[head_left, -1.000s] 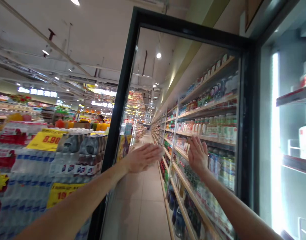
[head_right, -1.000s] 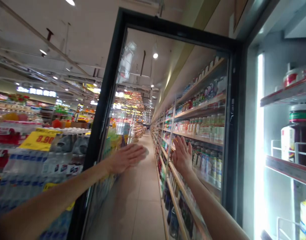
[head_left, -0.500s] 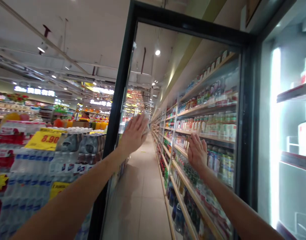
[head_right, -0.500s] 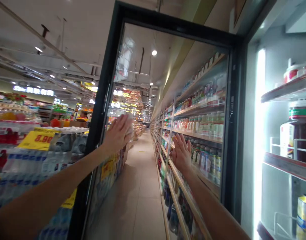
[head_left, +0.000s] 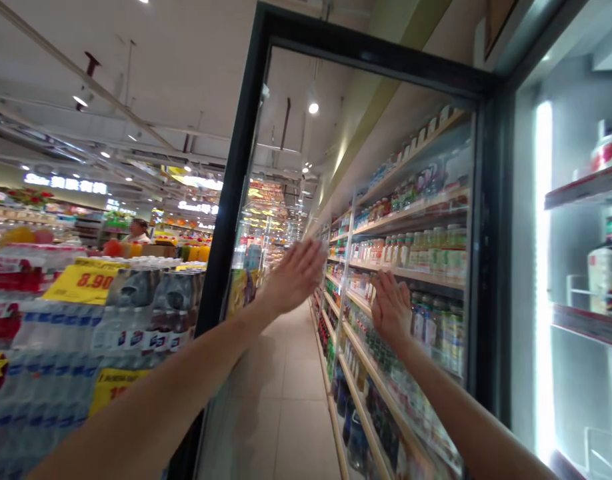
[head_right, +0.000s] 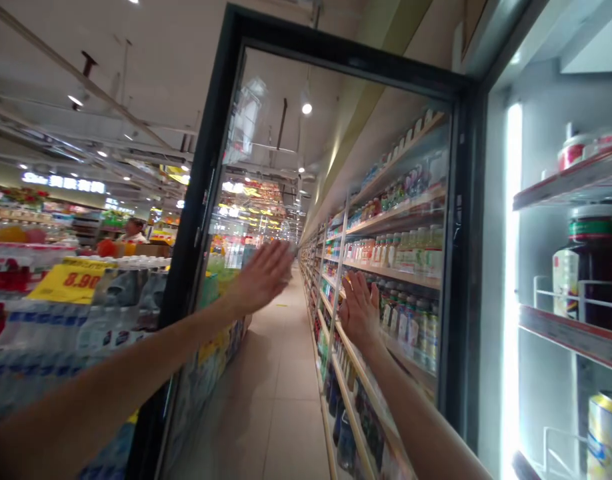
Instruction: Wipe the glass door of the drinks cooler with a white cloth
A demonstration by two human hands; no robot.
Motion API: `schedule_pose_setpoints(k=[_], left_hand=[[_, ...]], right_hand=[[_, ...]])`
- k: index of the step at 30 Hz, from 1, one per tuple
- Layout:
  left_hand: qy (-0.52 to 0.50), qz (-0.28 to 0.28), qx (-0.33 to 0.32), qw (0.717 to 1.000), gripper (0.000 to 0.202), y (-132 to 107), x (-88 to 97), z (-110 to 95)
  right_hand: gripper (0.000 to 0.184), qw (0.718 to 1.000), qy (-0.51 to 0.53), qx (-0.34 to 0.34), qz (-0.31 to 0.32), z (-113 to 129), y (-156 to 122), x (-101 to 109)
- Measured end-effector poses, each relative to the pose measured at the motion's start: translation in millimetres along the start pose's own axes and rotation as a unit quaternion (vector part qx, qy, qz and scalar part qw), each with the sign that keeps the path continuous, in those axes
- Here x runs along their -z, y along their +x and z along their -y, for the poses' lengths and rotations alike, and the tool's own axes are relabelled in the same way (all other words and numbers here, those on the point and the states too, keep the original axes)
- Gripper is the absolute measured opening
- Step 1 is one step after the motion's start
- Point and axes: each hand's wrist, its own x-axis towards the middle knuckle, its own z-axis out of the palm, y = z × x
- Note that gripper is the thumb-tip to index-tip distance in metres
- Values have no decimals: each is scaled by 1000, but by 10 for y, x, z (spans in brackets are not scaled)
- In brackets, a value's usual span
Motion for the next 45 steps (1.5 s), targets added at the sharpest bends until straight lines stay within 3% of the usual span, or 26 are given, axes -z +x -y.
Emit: schedule_pose_setpoints(k=[2, 3, 4, 6, 8, 9, 11, 13, 14, 16, 19, 20, 21, 22, 25, 26, 28, 31, 32, 36, 37, 41, 43, 45], left_hand=[[-19, 31, -129, 991, 55, -31, -22, -89], [-24, 38, -155, 987, 54, -18, -27, -97], [-24, 32, -139, 990, 53, 20, -27, -78], [-10, -12, -5, 1000, 52, 141, -21, -8], [1, -47, 114, 992, 53, 246, -25, 3], [1, -45, 118, 992, 54, 270, -33, -38], [-13, -7, 3, 1000, 53, 258, -57, -187], [-29, 36, -144, 989, 50, 228, -74, -311], [-32, 46, -179, 982, 49, 232, -73, -321], [-25, 31, -137, 990, 47, 297, -49, -219], [1, -47, 86, 995, 48, 444, -4, 39], [6, -66, 130, 989, 49, 469, -1, 81], [6, -74, 134, 988, 49, 473, -4, 85], [1, -67, 97, 993, 49, 459, -14, 53], [-22, -8, -101, 995, 45, 390, -50, -125], [-25, 5, -133, 991, 44, 384, -56, -170], [-19, 9, -108, 994, 45, 413, -56, -215], [-6, -8, 19, 1000, 48, 457, -62, -286], [-7, -9, 27, 1000, 49, 445, -72, -336], [-38, 10, -125, 991, 45, 310, -122, -555], [-39, 9, -128, 991, 44, 287, -125, -572], [-15, -28, 81, 996, 48, 305, -118, -534], [-15, -40, 100, 994, 49, 325, -137, -551], [-21, -41, 73, 996, 49, 315, -175, -603]], right_hand=[[55, 1000, 1, 2, 2, 2, 3, 5], [55, 1000, 1, 2, 2, 4, 7, 8], [55, 1000, 0, 3, 1, 7, 11, 12], [55, 1000, -2, 3, -3, 12, 19, 19], [55, 1000, -2, 4, -7, 17, 26, 24], [54, 1000, -1, 6, -9, 19, 27, 26], [54, 1000, 0, 9, -11, 19, 29, 29], [53, 1000, 0, 8, -9, 17, 29, 32], [53, 1000, -1, 8, -8, 15, 30, 34], [53, 1000, -4, 8, -7, 12, 30, 37], [51, 1000, -8, 6, -6, 10, 26, 38], [51, 1000, -9, 4, -4, 8, 23, 37], [51, 1000, -9, 1, -1, 6, 19, 35], [51, 1000, -9, -1, 0, 3, 16, 34], [52, 1000, -8, 5, 2, -5, 13, 36], [52, 1000, -8, 7, 2, -5, 16, 40], [51, 1000, -7, 8, -5, 1, 27, 51], [50, 1000, -3, 6, -8, 17, 44, 64], [50, 1000, -3, 5, -7, 20, 47, 64], [50, 1000, -5, 2, 1, -1, 21, 36], [49, 1000, -5, 1, 4, -14, 8, 28], [47, 999, 21, -26, 14, -26, 1, 42], [48, 996, 71, -55, -15, 51, 83, 77], [50, 984, 153, -73, -56, 206, 230, 105]])
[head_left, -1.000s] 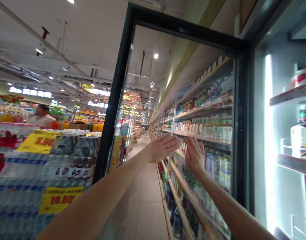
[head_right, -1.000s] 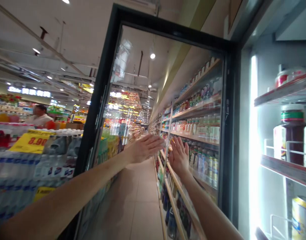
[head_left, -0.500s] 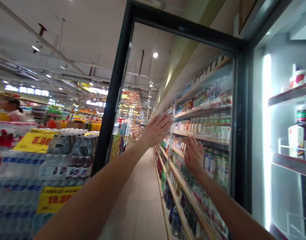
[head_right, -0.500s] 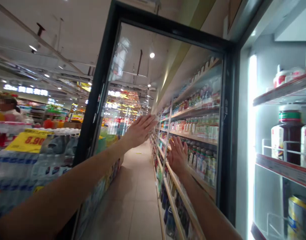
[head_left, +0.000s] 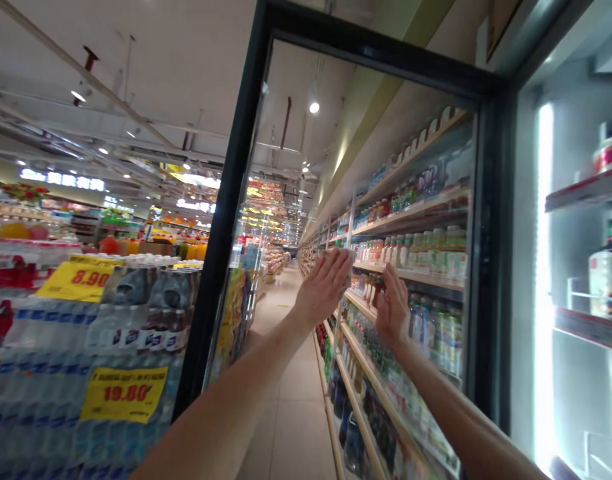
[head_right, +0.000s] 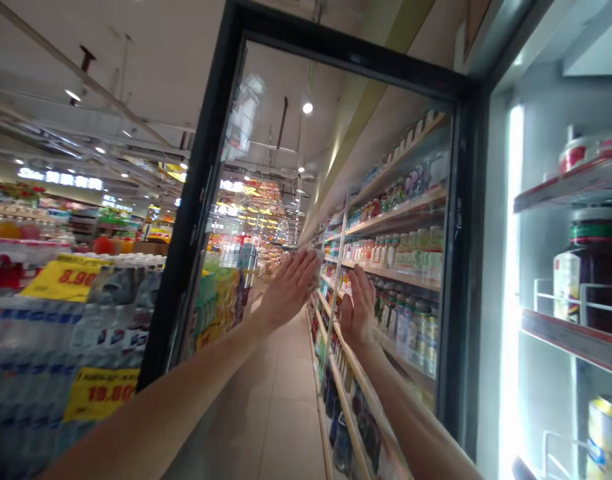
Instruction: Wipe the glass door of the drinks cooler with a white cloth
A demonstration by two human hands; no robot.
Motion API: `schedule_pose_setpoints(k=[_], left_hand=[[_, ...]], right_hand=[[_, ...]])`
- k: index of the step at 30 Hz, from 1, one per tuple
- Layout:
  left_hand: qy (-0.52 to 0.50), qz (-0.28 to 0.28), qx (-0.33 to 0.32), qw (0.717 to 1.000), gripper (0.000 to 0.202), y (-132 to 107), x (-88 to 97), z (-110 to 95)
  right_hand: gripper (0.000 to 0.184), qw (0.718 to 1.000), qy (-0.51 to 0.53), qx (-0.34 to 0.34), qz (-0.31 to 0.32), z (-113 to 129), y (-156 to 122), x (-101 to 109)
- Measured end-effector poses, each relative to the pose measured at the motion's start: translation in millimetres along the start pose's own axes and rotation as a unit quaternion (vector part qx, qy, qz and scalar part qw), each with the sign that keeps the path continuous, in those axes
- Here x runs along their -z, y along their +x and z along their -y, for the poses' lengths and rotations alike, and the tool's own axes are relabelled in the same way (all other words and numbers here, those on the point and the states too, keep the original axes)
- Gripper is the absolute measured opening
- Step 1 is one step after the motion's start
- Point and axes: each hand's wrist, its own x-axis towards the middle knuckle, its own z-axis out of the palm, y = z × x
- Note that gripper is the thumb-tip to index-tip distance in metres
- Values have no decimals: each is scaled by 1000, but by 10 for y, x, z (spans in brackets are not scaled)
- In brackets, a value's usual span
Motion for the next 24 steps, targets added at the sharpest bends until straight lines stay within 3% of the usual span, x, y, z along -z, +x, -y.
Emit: schedule_pose_setpoints(k=[3, 5, 10, 12, 15, 17, 19, 21, 24], left_hand=[[-6, -5, 3, 1000, 51, -99, -21, -6], [-4, -5, 14, 1000, 60, -208, 24, 88], [36, 10, 52, 998, 80, -489, 203, 423], [47, 12, 58, 997, 81, -531, 225, 467], [57, 17, 56, 997, 83, -526, 201, 440], [63, 25, 60, 996, 82, -514, 170, 411], [67, 31, 66, 995, 81, -511, 144, 396], [70, 30, 66, 995, 81, -519, 129, 401], [67, 17, 59, 996, 80, -539, 126, 429]], right_hand=[[52, 994, 110, -10, 11, 325, 204, -160], [52, 992, 116, -35, 25, 520, 300, -318], [50, 994, -55, -46, 83, 746, 434, -610], [48, 986, -111, -5, 128, 614, 494, -548], [44, 976, -151, -4, 156, 78, 559, -201], [42, 971, -182, -120, 98, -358, 576, 75], [45, 961, -201, -185, 47, -638, 581, 225], [47, 957, -203, -204, 20, -615, 577, 164], [46, 970, -186, -149, 39, -121, 562, -213]])
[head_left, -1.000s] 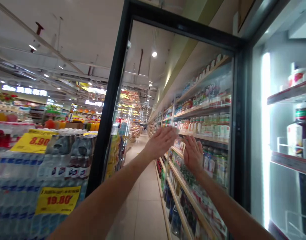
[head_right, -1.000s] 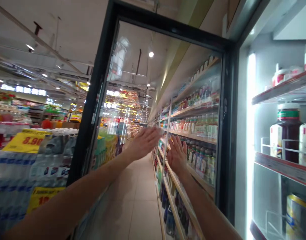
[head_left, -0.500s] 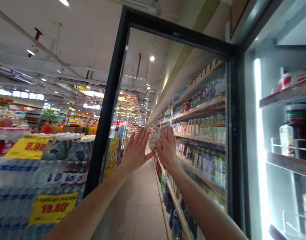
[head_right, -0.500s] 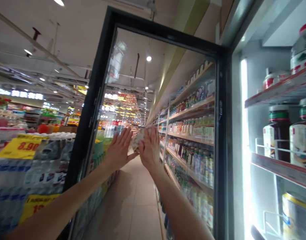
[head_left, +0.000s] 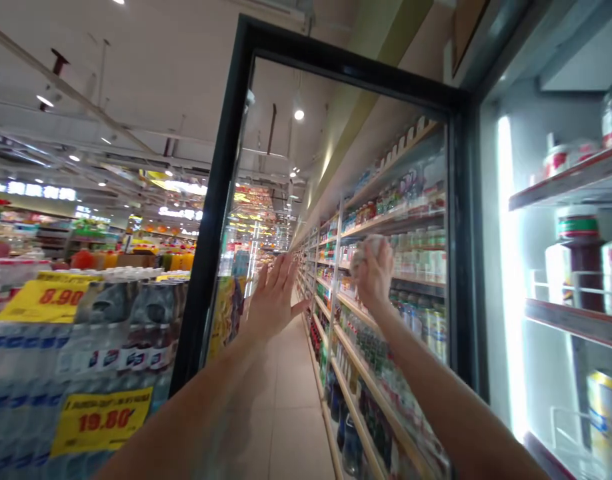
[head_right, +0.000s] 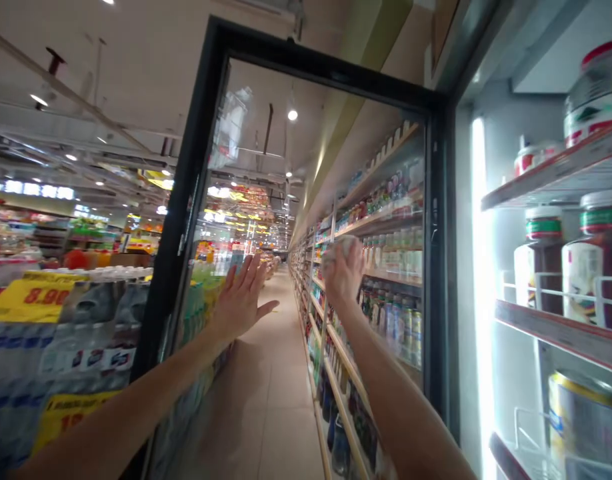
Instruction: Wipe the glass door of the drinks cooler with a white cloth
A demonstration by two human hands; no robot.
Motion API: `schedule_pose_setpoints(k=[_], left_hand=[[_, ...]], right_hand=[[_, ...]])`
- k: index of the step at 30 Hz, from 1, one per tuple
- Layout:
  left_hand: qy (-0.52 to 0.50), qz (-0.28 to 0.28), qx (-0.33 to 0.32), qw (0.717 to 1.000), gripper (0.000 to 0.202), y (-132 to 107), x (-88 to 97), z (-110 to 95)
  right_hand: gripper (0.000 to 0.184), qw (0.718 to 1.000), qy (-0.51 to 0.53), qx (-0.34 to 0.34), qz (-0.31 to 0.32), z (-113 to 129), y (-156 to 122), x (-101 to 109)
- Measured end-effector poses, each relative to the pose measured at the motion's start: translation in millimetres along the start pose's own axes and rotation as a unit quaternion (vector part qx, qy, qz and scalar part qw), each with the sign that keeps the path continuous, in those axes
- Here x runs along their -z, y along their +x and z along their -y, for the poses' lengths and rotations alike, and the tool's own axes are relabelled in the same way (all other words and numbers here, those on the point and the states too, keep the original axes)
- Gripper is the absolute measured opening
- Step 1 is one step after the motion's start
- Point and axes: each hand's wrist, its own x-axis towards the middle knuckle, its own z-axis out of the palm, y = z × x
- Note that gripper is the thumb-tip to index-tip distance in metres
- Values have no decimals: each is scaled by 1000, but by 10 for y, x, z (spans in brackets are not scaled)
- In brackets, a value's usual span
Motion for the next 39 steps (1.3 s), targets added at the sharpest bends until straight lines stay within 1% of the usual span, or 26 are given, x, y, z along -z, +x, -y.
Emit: schedule_pose_setpoints(k=[2, 3, 5, 7, 9, 11, 12, 13, 14, 17, 18, 19, 21, 24, 25, 26, 27, 28, 31, 32, 33, 34, 35, 37, 38, 39], left_hand=[[-6, -4, -3, 1000, 81, -6, 2, 21], [-8, -6, -3, 1000, 81, -7, 4, 28], [-8, -6, -4, 1000, 80, -7, 10, 29], [-6, -2, -3, 1000, 79, -6, 19, 14], [-3, 2, -2, 1000, 79, -2, 24, -5], [0, 2, 0, 1000, 79, 4, 19, -12], [2, 0, 0, 1000, 79, 7, 15, -8], [3, -1, 0, 1000, 79, 9, 10, 0], [3, -2, -1, 1000, 79, 12, 6, 10], [4, -12, -5, 1000, 79, 7, 14, 17], [5, -14, -3, 1000, 78, -3, 25, -3], [7, -11, 1, 1000, 74, -21, 39, -38], [7, 3, 2, 1000, 65, -72, 65, -148], [-2, 22, -16, 1000, 62, -157, 67, -341], [-4, 24, -19, 1000, 64, -178, 57, -388], [-6, 26, -21, 999, 67, -194, 45, -420], [-6, 29, -19, 999, 69, -204, 33, -438], [-7, 33, -18, 999, 70, -211, 23, -443], [-14, 40, -16, 999, 69, -216, 16, -418], [-17, 42, -15, 999, 69, -217, 22, -408], [-20, 45, -14, 999, 69, -217, 29, -402], [-23, 48, -13, 999, 69, -218, 38, -401], [-24, 52, -13, 998, 69, -217, 45, -402], [-23, 62, -14, 998, 69, -205, 49, -408], [-23, 65, -14, 997, 69, -193, 45, -410], [-24, 67, -14, 997, 70, -179, 39, -409]], right_hand=[[46, 996, 5, 87, 15, 357, -108, -97], [46, 992, 6, 124, 21, 426, -143, -114], [44, 988, 6, 153, 30, 278, -165, -73], [44, 996, 8, 89, 20, -164, -127, 30], [44, 998, 11, -53, -36, -634, -58, 115], [48, 988, 8, -132, -78, -846, -16, 131], [50, 986, 7, -140, -85, -810, -24, 112], [51, 989, 9, -121, -79, -688, -53, 81], [50, 995, 13, -82, -63, -505, -99, 42], [46, 994, 20, 110, 12, 31, -274, -47], [44, 988, 18, 152, 30, 92, -321, -46], [43, 986, 13, 164, 39, 65, -357, -25], [43, 994, -4, 107, 36, -217, -383, 62], [48, 996, -25, -86, -9, -760, -352, 194], [49, 990, -26, -134, -24, -842, -353, 214], [51, 987, -24, -155, -35, -846, -375, 218], [51, 989, -19, -145, -36, -776, -422, 208], [51, 994, -13, -105, -27, -653, -490, 185], [48, 995, 9, 93, 36, -273, -734, 108], [46, 990, 11, 133, 52, -239, -794, 101], [46, 988, 9, 142, 59, -274, -832, 109], [45, 992, 4, 118, 54, -369, -847, 130], [46, 997, -3, 64, 41, -503, -844, 159], [49, 996, -18, -83, 0, -756, -812, 214], [50, 990, -23, -140, -18, -816, -803, 230], [51, 985, -24, -167, -29, -808, -810, 234]])
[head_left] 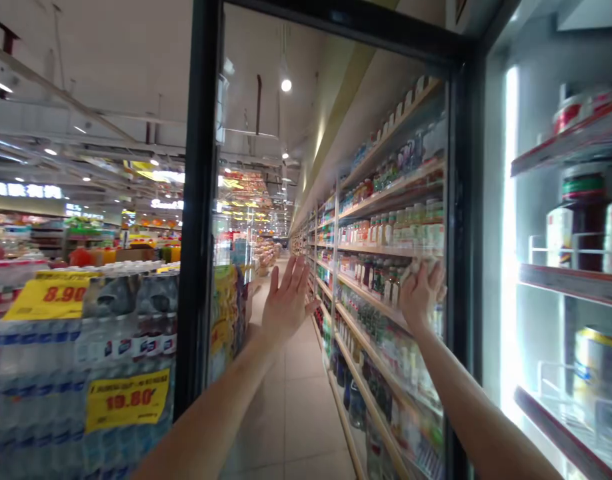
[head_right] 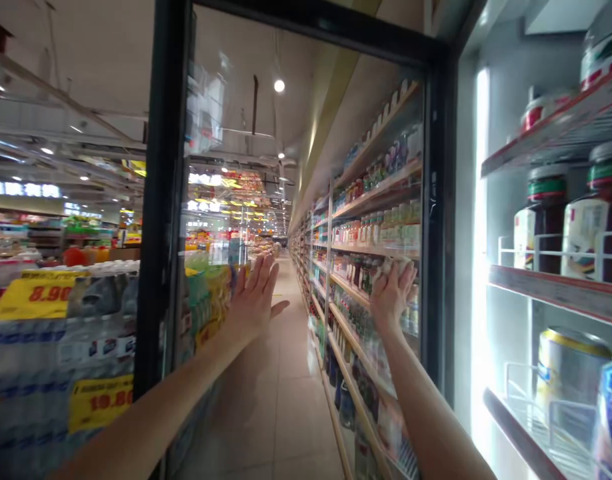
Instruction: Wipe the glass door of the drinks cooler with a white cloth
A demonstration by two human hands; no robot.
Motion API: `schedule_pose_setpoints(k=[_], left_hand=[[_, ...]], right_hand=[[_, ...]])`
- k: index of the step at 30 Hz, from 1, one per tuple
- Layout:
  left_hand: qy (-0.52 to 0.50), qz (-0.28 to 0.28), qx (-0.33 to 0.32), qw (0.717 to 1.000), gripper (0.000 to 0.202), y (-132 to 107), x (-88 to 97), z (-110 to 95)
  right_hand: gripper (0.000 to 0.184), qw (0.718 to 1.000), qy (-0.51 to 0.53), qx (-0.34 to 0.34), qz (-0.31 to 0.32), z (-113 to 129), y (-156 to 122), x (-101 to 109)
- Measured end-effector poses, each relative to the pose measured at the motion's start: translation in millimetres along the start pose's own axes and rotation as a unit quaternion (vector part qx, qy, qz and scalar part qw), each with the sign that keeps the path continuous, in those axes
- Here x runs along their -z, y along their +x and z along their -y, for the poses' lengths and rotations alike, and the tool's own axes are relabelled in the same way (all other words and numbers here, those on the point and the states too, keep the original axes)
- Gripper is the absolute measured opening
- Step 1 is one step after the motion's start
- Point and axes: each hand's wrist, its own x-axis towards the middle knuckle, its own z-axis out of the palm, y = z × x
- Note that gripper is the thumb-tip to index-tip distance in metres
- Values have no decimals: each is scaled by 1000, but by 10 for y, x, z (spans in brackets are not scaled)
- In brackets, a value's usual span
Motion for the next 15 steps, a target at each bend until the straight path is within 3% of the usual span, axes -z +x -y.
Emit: schedule_pose_setpoints(k=[2, 5, 6, 8, 12, 13, 15], left_hand=[[-6, 1, 0, 1000, 71, 27, -10, 3], [-15, -1, 4, 1000, 71, -24, -15, -23], [-16, 1, 7, 1000, 69, -84, -14, -47], [-17, 15, 8, 1000, 68, -264, -16, -116], [-12, 56, 6, 998, 75, -626, -62, -249], [-9, 61, 9, 998, 76, -672, -77, -263], [-6, 66, 12, 998, 77, -703, -96, -265]], right_hand=[[50, 998, 6, 53, 13, 169, -137, -12], [45, 960, 21, 265, 89, 479, -447, -37], [43, 948, 21, 301, 104, 502, -508, -31], [42, 956, 9, 277, 97, 390, -517, 5], [48, 998, -14, 55, 25, 95, -374, 41], [49, 999, -11, 40, 18, 123, -398, 34], [47, 993, 7, 112, 41, 279, -548, 17]])
